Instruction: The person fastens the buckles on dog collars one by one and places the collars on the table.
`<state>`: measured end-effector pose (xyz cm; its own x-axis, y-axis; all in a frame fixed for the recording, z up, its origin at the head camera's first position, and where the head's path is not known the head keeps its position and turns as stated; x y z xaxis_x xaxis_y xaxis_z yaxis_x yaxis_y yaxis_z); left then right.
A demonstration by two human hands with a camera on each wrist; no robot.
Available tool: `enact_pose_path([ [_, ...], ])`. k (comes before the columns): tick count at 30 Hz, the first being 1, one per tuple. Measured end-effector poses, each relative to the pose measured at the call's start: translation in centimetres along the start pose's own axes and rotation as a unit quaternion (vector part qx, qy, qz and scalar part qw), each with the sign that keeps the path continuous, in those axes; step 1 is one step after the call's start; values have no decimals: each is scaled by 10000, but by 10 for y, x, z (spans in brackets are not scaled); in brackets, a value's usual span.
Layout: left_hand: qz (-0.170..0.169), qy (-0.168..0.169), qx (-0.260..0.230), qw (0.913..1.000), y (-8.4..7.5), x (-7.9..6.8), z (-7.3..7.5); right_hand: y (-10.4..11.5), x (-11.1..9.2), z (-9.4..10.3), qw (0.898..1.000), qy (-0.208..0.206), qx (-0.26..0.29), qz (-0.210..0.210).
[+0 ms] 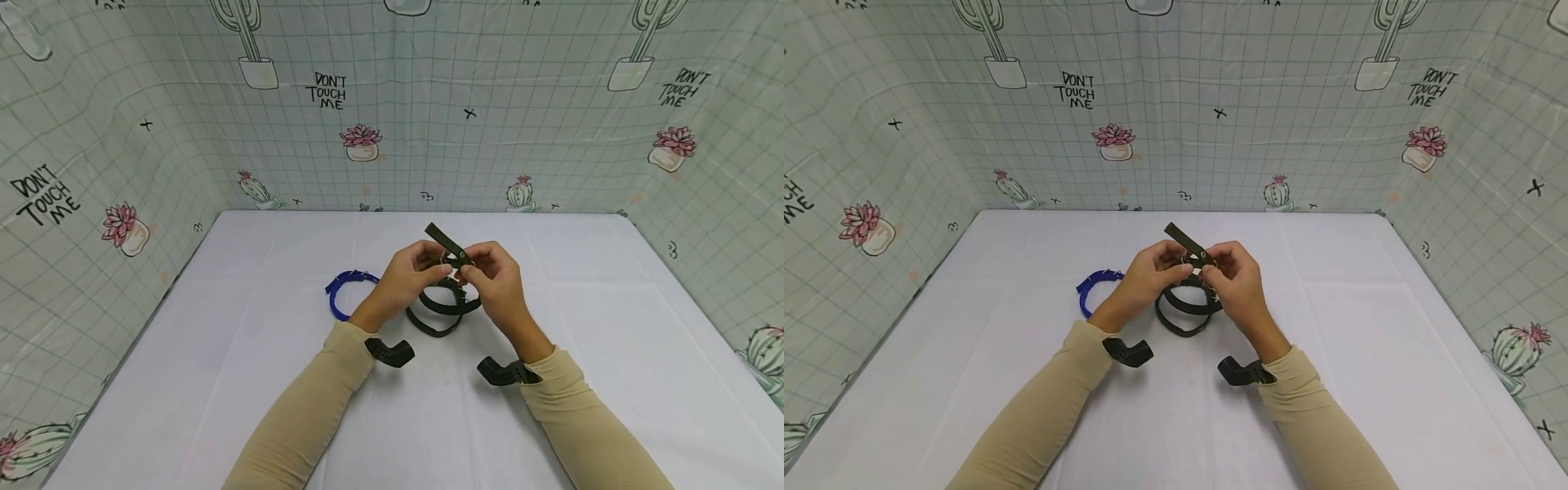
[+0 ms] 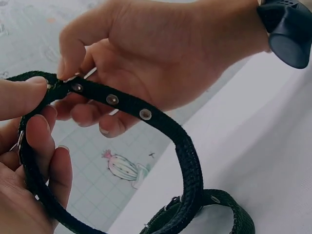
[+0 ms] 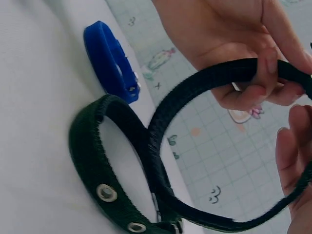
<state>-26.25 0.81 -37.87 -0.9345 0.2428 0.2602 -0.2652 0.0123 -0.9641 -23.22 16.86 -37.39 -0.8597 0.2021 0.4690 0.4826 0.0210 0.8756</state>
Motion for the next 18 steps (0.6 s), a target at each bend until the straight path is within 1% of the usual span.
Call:
enact_pose_path([
  [3, -139, 147, 190, 9996, -2, -1, -2, 5, 1, 1, 9996, 111, -165, 187],
  [6, -234, 317, 390, 9985, -3, -2, -5, 10, 2, 0, 9973, 229, -522, 457],
  [9, -261, 493, 481, 9973, -5, -3, -8, 19, 3, -2, 9918, 280, -856, 910],
  [11, -252, 555, 483, 9970, -6, -4, -8, 29, 3, -5, 9866, 238, -1007, 1264],
  [14, -158, 453, 313, 9984, -4, -3, -6, 46, 0, -8, 9819, 102, -999, 1607],
  [16, -68, 332, 131, 9993, -3, -2, -3, 55, -1, -9, 9818, 14, -919, 1661],
  [18, -9, 225, -9, 9997, -2, -1, 0, 59, -2, -9, 9829, -41, -839, 1641],
])
Point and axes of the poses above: each hand's wrist, its own x-axis towards the middle knuckle, its own z-axis out of the back of the hand, y = z × x, the point moved 5 cm from there along x, towards the middle knuckle, and after that the axes turned 15 degrees about -y, right-handed, at the moved point
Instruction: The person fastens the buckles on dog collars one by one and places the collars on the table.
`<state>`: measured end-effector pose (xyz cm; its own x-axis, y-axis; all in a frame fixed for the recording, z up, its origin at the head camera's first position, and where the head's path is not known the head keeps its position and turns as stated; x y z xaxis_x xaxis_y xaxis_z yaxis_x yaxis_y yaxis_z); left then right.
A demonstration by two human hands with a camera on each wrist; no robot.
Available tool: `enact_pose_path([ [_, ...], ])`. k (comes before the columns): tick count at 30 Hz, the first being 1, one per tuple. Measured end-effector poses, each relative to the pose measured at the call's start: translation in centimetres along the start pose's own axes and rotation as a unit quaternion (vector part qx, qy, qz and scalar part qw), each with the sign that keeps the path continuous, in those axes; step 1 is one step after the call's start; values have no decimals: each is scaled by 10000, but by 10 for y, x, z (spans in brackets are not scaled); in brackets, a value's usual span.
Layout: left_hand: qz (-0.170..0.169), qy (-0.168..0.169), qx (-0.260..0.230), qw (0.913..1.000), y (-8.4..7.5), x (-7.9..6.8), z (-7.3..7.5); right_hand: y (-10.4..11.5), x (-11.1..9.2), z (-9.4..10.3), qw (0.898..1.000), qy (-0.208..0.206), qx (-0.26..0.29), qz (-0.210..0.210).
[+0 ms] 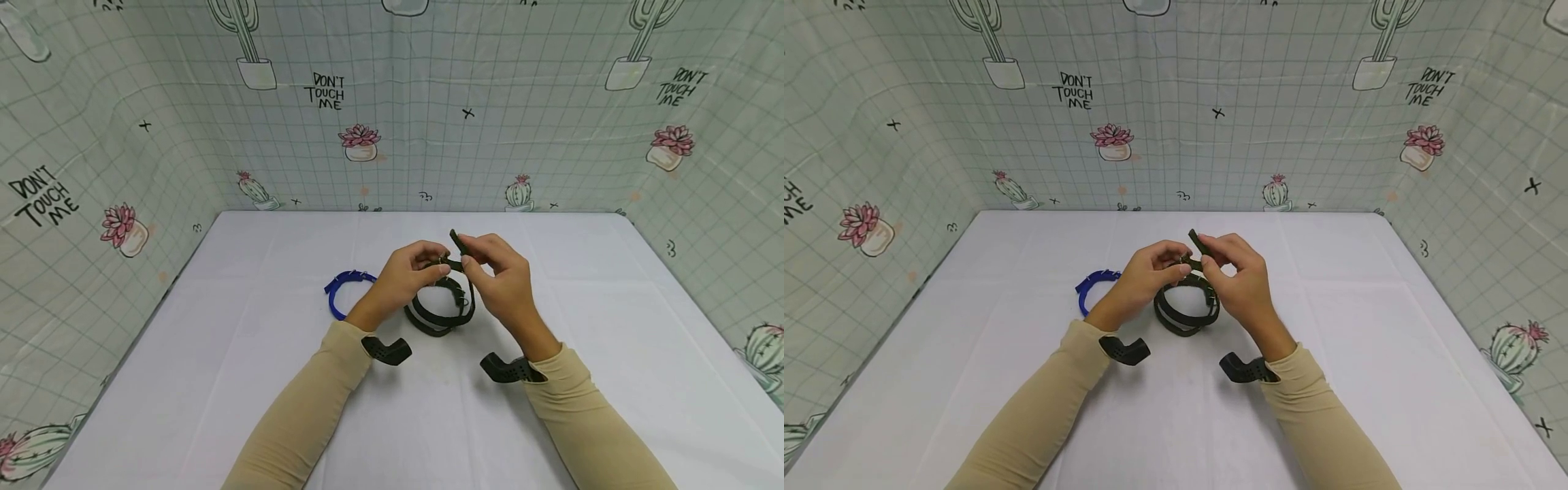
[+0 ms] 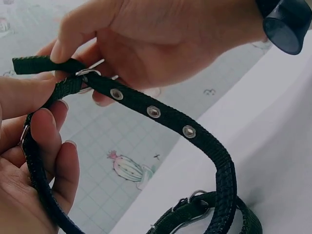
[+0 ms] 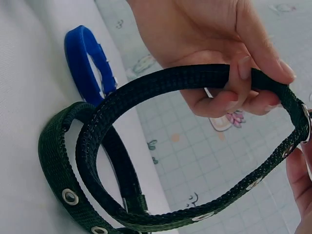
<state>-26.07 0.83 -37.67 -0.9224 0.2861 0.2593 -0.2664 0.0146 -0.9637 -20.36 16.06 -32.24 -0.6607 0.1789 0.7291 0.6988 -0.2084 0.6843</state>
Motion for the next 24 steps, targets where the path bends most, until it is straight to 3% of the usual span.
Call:
enact_pose_path([
  [11, -99, -36, -30, 9999, -4, 0, -1, 0, 1, 4, 9996, -14, 248, 131],
  [15, -129, 10, 23, 9999, -4, -1, -1, 6, 2, 3, 9977, 104, -163, 650],
  [19, -169, 64, -7, 9998, -3, 0, -1, 11, 2, 1, 9892, 116, -600, 1330],
  [24, -181, 92, -18, 9998, -3, -1, -1, -14, -2, 4, 9843, 157, -732, 1598],
])
Point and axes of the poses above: each hand's wrist, its own x-axis towards the middle knuckle, its own z-axis out of the back of the hand, y = z × x, the point moved 5 cm from there along x, towards the middle knuckle, and after that the axes turned 15 degrees about -y, right-handed, at the moved point
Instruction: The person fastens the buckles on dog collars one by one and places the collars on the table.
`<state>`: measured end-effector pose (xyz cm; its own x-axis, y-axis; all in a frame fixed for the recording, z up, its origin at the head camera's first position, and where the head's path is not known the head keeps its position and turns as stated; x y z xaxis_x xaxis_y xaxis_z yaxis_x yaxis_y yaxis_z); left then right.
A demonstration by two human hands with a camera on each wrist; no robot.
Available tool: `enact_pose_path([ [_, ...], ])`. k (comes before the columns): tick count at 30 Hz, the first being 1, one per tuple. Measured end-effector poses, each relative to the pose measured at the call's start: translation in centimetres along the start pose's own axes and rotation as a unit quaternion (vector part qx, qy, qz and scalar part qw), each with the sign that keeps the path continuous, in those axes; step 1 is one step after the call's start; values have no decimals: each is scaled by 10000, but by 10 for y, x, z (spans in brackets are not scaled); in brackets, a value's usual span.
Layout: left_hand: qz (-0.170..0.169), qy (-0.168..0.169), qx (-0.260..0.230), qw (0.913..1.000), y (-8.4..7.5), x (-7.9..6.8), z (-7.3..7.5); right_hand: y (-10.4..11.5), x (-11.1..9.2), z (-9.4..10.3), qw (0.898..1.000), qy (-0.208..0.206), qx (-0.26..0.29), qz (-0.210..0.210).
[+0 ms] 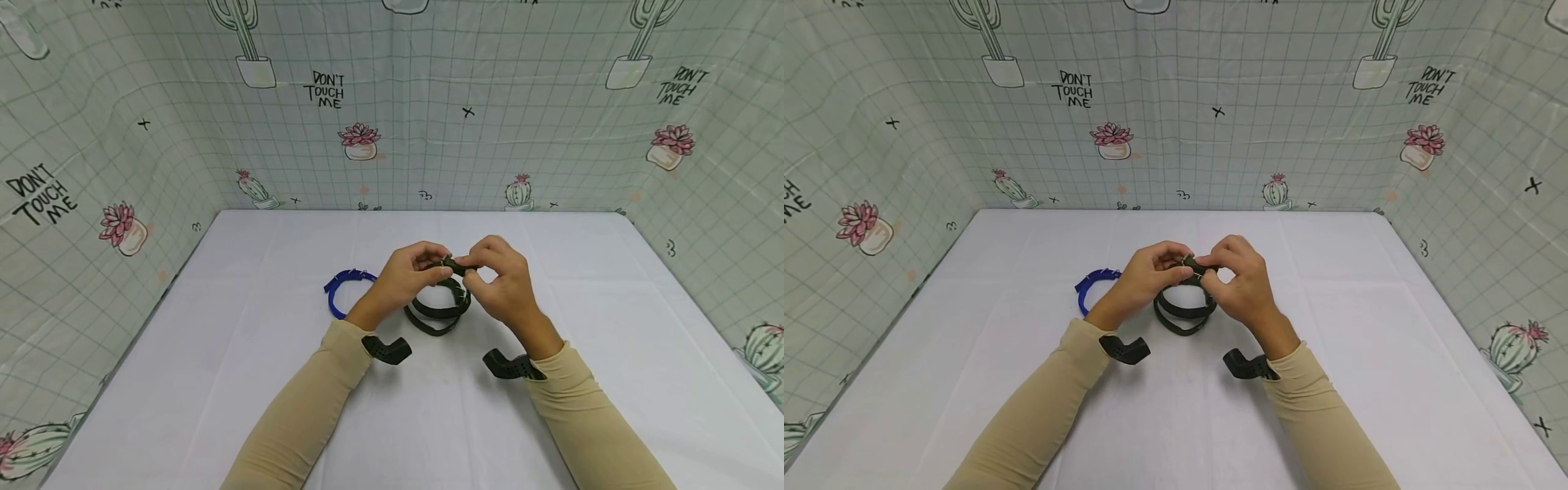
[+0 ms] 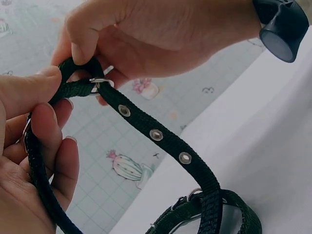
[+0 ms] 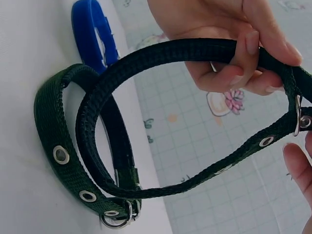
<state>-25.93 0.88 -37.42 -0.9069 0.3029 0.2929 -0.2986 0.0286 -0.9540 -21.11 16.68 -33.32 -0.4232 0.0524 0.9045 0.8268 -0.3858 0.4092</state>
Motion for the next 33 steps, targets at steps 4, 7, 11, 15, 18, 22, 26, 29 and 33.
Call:
enact_pose_path([
  [4, -19, 27, -110, 9999, 0, -1, 0, -16, -9, -2, 9998, 143, 54, -147],
  [7, 29, 0, -106, 9999, 2, 0, 0, -17, -11, -4, 9992, 265, 43, -308],
  [11, 102, -136, 152, 9997, 3, 0, 1, -17, -12, -7, 9976, 405, -11, -556],
  [15, 60, -218, 652, 9976, 2, 0, 0, -16, -11, -8, 9946, 646, -57, -814],
  [18, -70, -273, 1032, 9943, 0, 0, -2, -16, -10, -10, 9916, 834, -234, -964],
  [22, -150, -374, 1259, 9912, -4, -1, -5, -17, -10, -10, 9877, 955, -488, -1136],
  [26, -131, -418, 1244, 9913, -6, -2, -5, -13, -6, -9, 9867, 1007, -528, -1160],
  [29, -237, -368, 1163, 9922, -7, -3, -5, -7, -3, -9, 9880, 1035, -466, -1043],
  [33, -513, -302, 1097, 9922, -9, -4, -5, -1, 0, -9, 9895, 1036, -380, -929],
])
Point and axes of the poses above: each hand's wrist, its own x-axis towards the middle knuckle, its own z-axis out of the back of the hand, y = z × x, the point moved 5 cm from there along x, towards the middle knuckle, and after that the axes turned 15 degrees about -y, right-handed, at the moved point
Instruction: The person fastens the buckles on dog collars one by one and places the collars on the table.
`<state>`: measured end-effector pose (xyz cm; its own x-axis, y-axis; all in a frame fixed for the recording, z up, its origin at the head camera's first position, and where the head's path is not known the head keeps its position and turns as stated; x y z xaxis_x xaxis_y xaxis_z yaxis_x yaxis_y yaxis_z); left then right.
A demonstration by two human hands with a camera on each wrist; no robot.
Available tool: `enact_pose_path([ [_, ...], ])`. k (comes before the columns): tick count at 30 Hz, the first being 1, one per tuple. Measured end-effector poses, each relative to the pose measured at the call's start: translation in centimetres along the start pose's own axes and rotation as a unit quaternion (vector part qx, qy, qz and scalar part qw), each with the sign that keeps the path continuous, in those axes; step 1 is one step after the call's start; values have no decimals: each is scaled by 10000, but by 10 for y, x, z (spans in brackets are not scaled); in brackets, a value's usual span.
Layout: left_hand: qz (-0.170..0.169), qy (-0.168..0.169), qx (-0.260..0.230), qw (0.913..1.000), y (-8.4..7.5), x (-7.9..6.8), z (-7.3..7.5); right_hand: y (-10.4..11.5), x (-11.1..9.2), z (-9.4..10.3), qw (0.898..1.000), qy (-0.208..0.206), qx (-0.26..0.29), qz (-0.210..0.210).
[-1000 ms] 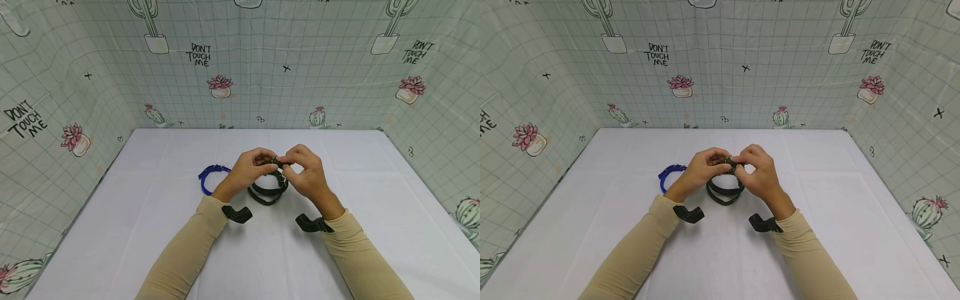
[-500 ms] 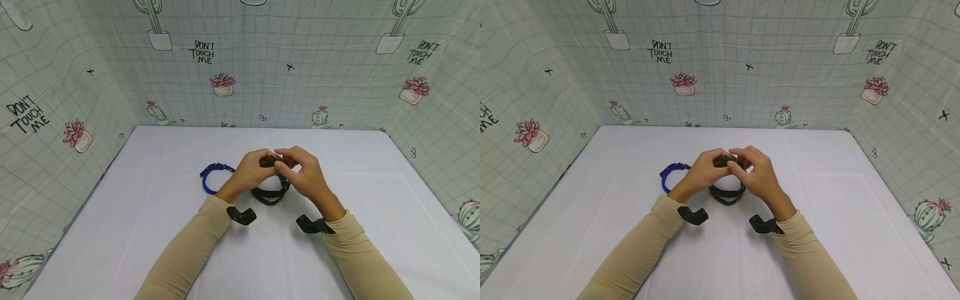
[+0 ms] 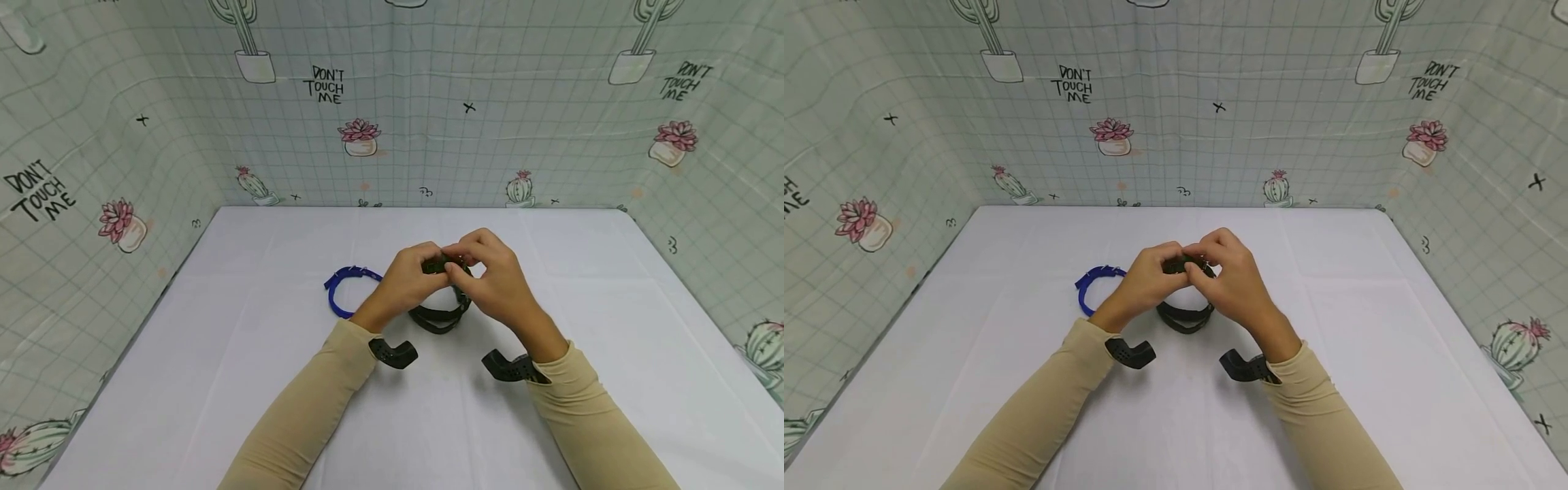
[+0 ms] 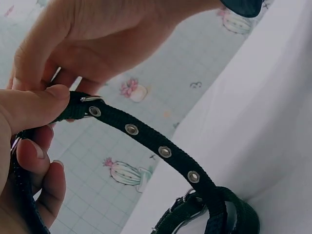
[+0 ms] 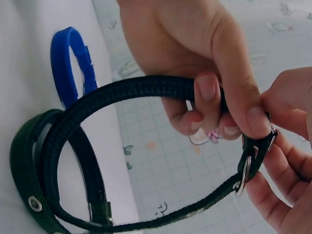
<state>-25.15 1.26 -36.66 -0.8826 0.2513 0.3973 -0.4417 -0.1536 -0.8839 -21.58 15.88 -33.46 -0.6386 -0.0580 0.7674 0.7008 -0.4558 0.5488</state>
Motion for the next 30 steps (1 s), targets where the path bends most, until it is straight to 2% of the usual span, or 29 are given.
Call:
enact_pose_path([
  [4, -266, -66, 33, 9996, -1, 0, 0, 2, 1, -1, 9999, -74, 60, -69],
  [11, -574, -130, 227, 9980, -2, -1, -3, 2, 2, 1, 9982, -473, 304, -198],
  [18, -720, -134, 390, 9966, -4, -1, -4, -1, 2, 3, 9990, -40, 269, -361],
  [22, -794, -239, 424, 9957, -3, 0, -1, 0, 2, 2, 10000, 27, 22, -46],
  [30, -689, -348, 316, 9965, -3, 0, 0, 7, 2, 2, 9949, -508, -173, 858],
])
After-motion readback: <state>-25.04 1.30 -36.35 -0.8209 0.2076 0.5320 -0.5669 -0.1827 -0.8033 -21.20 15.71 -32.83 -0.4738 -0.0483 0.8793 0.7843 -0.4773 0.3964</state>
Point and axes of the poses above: each hand's wrist, its own x-axis towards the middle knuckle, its own z-axis out of the back of the hand, y = z × x, the point moved 5 cm from there along x, towards the middle knuckle, and after that the axes turned 15 degrees about -y, right-handed, at the moved point
